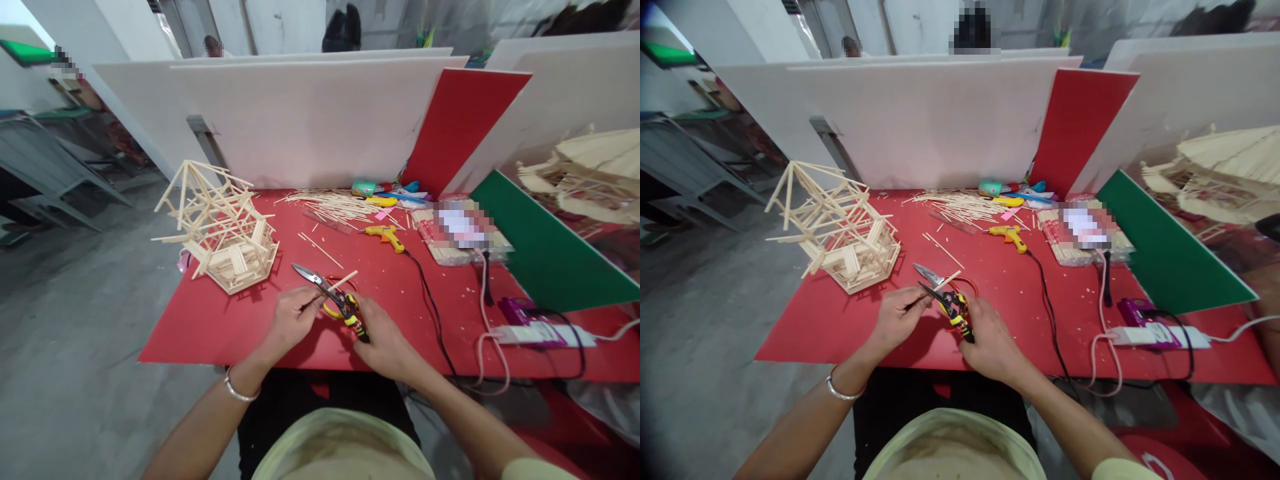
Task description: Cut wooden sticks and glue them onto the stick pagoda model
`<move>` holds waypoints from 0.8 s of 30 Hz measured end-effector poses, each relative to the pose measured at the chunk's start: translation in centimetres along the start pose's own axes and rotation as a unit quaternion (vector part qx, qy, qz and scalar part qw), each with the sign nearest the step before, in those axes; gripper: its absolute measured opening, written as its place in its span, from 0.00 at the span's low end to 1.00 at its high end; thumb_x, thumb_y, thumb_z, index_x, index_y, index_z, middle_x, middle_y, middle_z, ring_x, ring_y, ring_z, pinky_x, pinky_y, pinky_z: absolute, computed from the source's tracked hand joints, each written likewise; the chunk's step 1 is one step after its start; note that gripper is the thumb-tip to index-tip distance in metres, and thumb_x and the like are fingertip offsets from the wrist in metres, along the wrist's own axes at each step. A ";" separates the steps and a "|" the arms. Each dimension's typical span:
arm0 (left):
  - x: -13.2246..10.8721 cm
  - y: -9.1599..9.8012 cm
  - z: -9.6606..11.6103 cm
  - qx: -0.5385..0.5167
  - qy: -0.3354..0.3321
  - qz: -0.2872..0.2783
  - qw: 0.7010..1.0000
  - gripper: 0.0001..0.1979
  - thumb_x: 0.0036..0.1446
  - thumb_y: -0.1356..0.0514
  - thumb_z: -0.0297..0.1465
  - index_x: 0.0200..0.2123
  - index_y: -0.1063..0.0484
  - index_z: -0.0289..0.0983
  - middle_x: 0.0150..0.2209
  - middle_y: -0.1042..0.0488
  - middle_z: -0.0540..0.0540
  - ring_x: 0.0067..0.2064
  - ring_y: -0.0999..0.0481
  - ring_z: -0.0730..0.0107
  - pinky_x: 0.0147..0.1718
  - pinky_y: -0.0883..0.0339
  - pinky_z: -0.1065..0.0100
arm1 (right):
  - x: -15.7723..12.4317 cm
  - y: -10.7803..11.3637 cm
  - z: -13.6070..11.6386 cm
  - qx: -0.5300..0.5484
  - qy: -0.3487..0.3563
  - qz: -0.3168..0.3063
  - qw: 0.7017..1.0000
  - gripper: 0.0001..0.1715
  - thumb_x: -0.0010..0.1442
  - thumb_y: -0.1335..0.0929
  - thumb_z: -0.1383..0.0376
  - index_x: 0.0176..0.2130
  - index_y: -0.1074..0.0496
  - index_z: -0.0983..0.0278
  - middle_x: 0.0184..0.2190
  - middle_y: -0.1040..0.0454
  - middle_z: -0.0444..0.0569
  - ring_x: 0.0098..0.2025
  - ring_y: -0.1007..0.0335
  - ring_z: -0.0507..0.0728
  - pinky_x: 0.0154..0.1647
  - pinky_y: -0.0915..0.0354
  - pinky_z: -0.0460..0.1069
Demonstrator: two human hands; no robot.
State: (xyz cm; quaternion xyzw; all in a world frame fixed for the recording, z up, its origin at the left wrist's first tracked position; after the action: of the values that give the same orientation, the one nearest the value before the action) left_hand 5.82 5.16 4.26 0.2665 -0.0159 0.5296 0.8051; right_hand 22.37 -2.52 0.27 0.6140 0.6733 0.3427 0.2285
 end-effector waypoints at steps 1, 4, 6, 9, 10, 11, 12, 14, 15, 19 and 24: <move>-0.1 0.0 0.0 0.007 -0.001 0.002 1.000 0.11 0.63 0.42 0.33 0.33 0.20 0.38 0.29 0.23 0.44 0.31 0.26 0.67 0.35 0.34 0.69 | 0.0 -0.1 0.0 0.004 -0.002 -0.003 1.000 0.42 0.55 0.33 0.68 0.65 0.49 0.59 0.53 0.34 0.56 0.55 0.36 0.65 0.55 0.39 0.60; -0.2 0.1 0.1 0.025 -0.009 0.004 1.000 0.12 0.63 0.43 0.33 0.32 0.20 0.38 0.30 0.23 0.44 0.32 0.26 0.67 0.36 0.34 0.68 | 0.1 -0.4 -0.1 0.005 -0.007 -0.006 1.000 0.41 0.55 0.33 0.68 0.65 0.49 0.60 0.53 0.33 0.57 0.55 0.36 0.66 0.55 0.39 0.61; -0.2 0.2 0.3 0.029 -0.014 0.005 0.999 0.13 0.63 0.43 0.33 0.31 0.21 0.37 0.29 0.23 0.44 0.31 0.26 0.67 0.35 0.35 0.69 | 0.2 -0.5 -0.1 0.002 -0.010 -0.004 1.000 0.39 0.55 0.34 0.68 0.63 0.48 0.61 0.52 0.33 0.57 0.54 0.36 0.65 0.54 0.39 0.60; -0.2 0.1 0.5 0.019 -0.019 0.004 1.000 0.13 0.63 0.44 0.32 0.30 0.22 0.37 0.28 0.24 0.45 0.31 0.27 0.68 0.34 0.35 0.69 | 0.3 -0.6 0.0 -0.011 -0.017 0.001 1.000 0.34 0.55 0.34 0.68 0.59 0.45 0.62 0.49 0.31 0.56 0.50 0.34 0.64 0.50 0.37 0.59; -0.3 0.1 0.5 0.013 -0.019 0.003 1.000 0.13 0.64 0.44 0.32 0.29 0.23 0.36 0.27 0.25 0.45 0.30 0.27 0.69 0.33 0.36 0.69 | 0.3 -0.7 0.0 -0.016 -0.018 0.002 1.000 0.34 0.54 0.34 0.68 0.59 0.44 0.63 0.48 0.31 0.55 0.49 0.34 0.64 0.49 0.37 0.59; -0.3 0.1 0.5 0.008 -0.019 0.003 1.000 0.13 0.64 0.44 0.32 0.28 0.24 0.36 0.27 0.26 0.46 0.29 0.28 0.69 0.33 0.36 0.70 | 0.4 -0.7 0.1 -0.020 -0.019 0.003 1.000 0.34 0.54 0.34 0.68 0.59 0.44 0.63 0.48 0.31 0.55 0.48 0.33 0.64 0.49 0.37 0.58; -0.3 0.1 0.4 0.003 -0.017 0.003 1.000 0.14 0.64 0.44 0.32 0.27 0.24 0.36 0.26 0.26 0.46 0.29 0.29 0.70 0.32 0.37 0.70 | 0.4 -0.7 0.1 -0.024 -0.018 0.003 1.000 0.34 0.54 0.34 0.69 0.59 0.44 0.63 0.48 0.31 0.55 0.48 0.33 0.64 0.49 0.37 0.58; -0.4 0.1 0.1 -0.014 -0.002 0.001 1.000 0.15 0.63 0.44 0.33 0.26 0.25 0.35 0.25 0.28 0.47 0.28 0.30 0.71 0.31 0.38 0.70 | 0.5 -0.6 0.1 -0.031 -0.008 0.006 0.999 0.37 0.54 0.34 0.69 0.61 0.45 0.62 0.49 0.31 0.56 0.50 0.34 0.65 0.50 0.37 0.59; -0.4 0.1 -0.2 -0.032 0.015 -0.005 0.999 0.15 0.63 0.43 0.33 0.26 0.25 0.35 0.25 0.28 0.48 0.28 0.31 0.72 0.31 0.38 0.71 | 0.6 -0.5 0.0 -0.032 0.001 0.006 0.999 0.39 0.54 0.34 0.69 0.62 0.47 0.62 0.50 0.32 0.56 0.52 0.35 0.65 0.51 0.38 0.59; -0.8 -0.9 -2.2 -0.193 0.144 -0.069 0.968 0.14 0.60 0.40 0.38 0.28 0.25 0.34 0.20 0.33 0.52 0.20 0.40 0.79 0.21 0.47 0.74 | 0.6 0.1 -0.1 -0.034 0.035 0.008 0.999 0.42 0.54 0.33 0.67 0.65 0.49 0.60 0.54 0.33 0.57 0.55 0.37 0.66 0.55 0.40 0.60; -2.0 -2.4 -3.0 -0.363 0.280 -0.138 0.878 0.18 0.50 0.33 0.44 0.33 0.25 0.33 0.17 0.34 0.54 0.13 0.51 0.85 0.13 0.60 0.75 | 0.1 0.5 -0.6 -0.020 0.048 -0.005 0.999 0.40 0.51 0.35 0.70 0.62 0.44 0.62 0.51 0.31 0.56 0.52 0.35 0.64 0.53 0.39 0.58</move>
State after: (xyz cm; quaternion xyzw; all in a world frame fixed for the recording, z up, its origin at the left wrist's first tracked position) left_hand 6.20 4.12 0.09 -0.2045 0.0555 0.4229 0.8810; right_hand 22.28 -2.51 1.06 0.5887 0.6795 0.3841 0.2104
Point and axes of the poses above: each hand's wrist, its own x-axis towards the middle knuckle, its own y-axis out of the back of the hand, z = x × y, the point moved 7 cm from there along x, towards the middle knuckle
